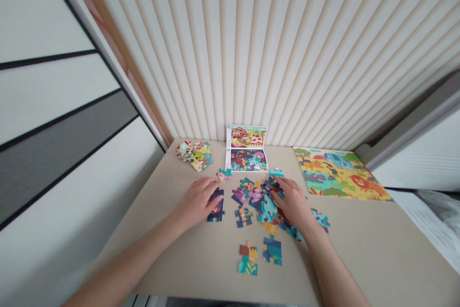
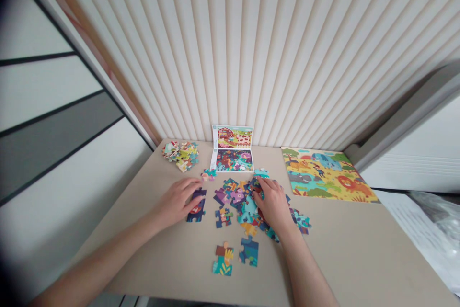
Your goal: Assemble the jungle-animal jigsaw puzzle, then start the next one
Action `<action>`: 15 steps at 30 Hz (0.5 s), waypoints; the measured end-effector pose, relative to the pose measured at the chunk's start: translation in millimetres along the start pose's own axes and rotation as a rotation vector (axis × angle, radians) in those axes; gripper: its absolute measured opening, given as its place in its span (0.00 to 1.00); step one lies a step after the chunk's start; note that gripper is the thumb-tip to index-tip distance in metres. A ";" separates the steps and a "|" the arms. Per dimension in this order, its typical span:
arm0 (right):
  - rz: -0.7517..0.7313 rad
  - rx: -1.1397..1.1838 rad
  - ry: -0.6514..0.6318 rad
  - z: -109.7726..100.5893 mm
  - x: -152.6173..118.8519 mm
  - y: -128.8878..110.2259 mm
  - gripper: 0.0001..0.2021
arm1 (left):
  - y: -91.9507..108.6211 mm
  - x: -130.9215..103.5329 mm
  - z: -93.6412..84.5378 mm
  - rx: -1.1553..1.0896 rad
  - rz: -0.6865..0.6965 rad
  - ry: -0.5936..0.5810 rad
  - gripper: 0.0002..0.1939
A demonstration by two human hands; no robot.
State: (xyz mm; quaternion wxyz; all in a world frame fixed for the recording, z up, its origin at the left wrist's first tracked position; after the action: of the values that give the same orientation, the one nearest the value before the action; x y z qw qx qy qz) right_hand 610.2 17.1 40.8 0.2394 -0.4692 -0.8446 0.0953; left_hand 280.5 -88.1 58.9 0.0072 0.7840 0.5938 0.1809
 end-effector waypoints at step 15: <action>-0.131 0.180 0.025 2.9 -9.2 -13.5 0.24 | 3.9 -47.4 10.9 -0.042 -0.020 0.012 0.30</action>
State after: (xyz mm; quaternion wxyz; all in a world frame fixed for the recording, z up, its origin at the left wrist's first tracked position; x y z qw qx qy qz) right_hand 602.8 2.2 40.5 0.2969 -0.3908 -0.8584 0.1491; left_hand 276.5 -131.3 36.6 0.0219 0.7765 0.5979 0.1976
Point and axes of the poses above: each hand's wrist, its own x-axis towards the middle knuckle, its own z-axis out of the palm, y = z × x, the point moved 3 cm from there along x, towards the middle knuckle, and after that the axes turned 1 degree about x, right-handed, at the moved point
